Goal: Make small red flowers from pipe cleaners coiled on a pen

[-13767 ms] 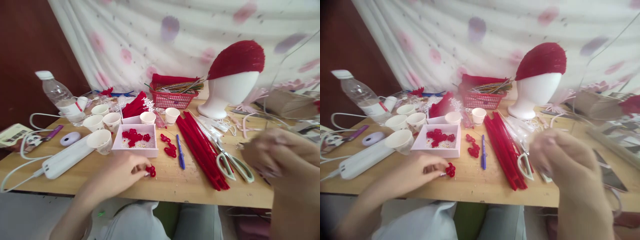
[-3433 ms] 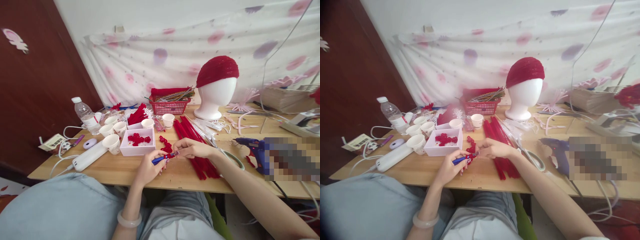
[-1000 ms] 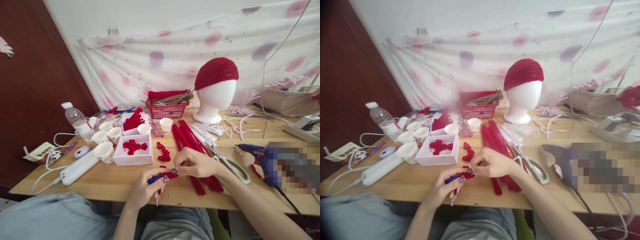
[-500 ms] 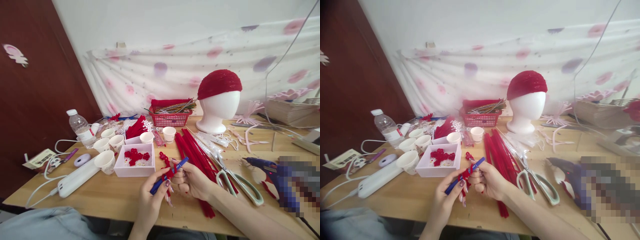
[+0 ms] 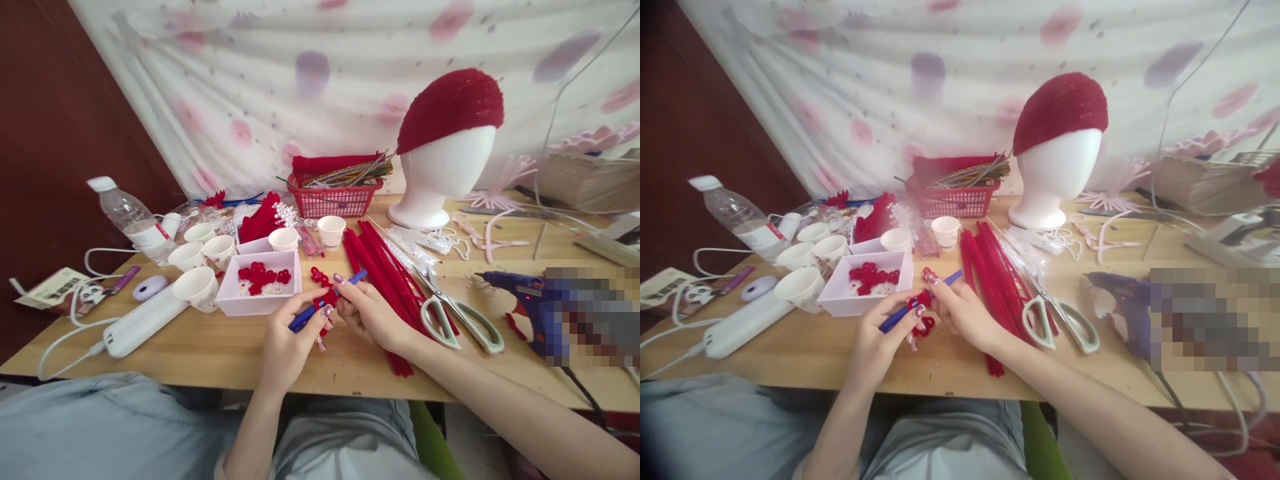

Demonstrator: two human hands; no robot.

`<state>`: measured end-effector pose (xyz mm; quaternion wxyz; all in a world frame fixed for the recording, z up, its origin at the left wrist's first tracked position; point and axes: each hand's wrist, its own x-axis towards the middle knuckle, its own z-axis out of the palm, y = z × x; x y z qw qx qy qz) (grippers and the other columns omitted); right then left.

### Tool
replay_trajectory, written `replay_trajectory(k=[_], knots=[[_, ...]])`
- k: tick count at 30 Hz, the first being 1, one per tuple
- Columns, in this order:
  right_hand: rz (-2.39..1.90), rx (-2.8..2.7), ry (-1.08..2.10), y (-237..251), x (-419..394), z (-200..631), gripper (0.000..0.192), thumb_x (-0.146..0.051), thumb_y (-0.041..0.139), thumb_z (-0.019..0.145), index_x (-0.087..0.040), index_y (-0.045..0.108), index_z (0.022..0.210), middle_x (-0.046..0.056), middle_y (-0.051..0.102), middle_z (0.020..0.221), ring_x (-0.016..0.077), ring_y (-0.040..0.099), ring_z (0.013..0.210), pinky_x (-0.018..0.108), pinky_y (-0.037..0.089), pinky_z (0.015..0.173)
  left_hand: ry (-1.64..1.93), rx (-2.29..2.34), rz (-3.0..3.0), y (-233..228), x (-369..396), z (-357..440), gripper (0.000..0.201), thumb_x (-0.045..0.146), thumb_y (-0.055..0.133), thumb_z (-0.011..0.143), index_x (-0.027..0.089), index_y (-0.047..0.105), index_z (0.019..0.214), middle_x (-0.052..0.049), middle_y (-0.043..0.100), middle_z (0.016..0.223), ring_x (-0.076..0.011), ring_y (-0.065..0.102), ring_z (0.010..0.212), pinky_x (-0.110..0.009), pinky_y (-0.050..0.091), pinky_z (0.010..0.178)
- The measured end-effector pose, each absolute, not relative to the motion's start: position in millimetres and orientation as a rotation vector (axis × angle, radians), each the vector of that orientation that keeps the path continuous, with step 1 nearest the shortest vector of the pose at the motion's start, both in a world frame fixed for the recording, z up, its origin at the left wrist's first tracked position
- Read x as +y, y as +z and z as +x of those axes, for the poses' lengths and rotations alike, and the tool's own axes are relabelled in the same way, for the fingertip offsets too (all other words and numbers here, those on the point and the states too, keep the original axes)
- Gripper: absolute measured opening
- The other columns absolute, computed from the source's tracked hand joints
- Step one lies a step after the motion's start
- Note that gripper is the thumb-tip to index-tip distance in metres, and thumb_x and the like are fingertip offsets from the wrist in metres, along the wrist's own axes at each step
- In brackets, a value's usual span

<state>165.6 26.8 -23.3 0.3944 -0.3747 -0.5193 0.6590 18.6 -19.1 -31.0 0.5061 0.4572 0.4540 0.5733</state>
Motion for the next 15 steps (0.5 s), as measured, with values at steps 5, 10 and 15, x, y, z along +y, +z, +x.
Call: replay_trajectory(k=[5, 10, 15], knots=[[-0.800, -1.171, 1.777, -17, 22, 166, 0.056, -0.064, 0.070, 0.074, -0.023, 0.034, 0.061, -0.012, 0.024, 0.049, 0.0048, 0.015, 0.042, 0.021, 0.011, 0.039, 1.556, 0.998, 0.721, -34, -17, 34, 0.046, 0.040, 0.089, 0.060, 0.015, 0.072, 0.095, 0.002, 0.068, 0.061, -0.0039, 0.046, 0.038, -0.015, 0.041, 0.035], [-0.778, -1.162, 1.771, -19, 22, 169, 0.053, -0.061, 0.070, 0.077, -0.023, 0.034, 0.067, -0.011, 0.028, 0.054, 0.0056, 0.016, 0.044, 0.021, 0.012, 0.041, 1.569, 0.977, 0.596, -40, -16, 44, 0.036, 0.038, 0.092, 0.054, 0.012, 0.070, 0.065, 0.001, 0.066, 0.056, -0.0019, 0.042, 0.035, -0.014, 0.037, 0.033], [-0.934, -1.198, 1.825, -28, 26, 166, 0.059, -0.074, 0.054, 0.081, -0.023, 0.032, 0.061, -0.010, 0.025, 0.050, 0.0056, 0.014, 0.043, 0.022, 0.011, 0.041, 1.518, 1.039, 0.681, -44, -18, 41, 0.040, 0.036, 0.091, 0.057, 0.012, 0.074, 0.085, 0.000, 0.069, 0.062, -0.0015, 0.038, 0.035, -0.015, 0.034, 0.031]])
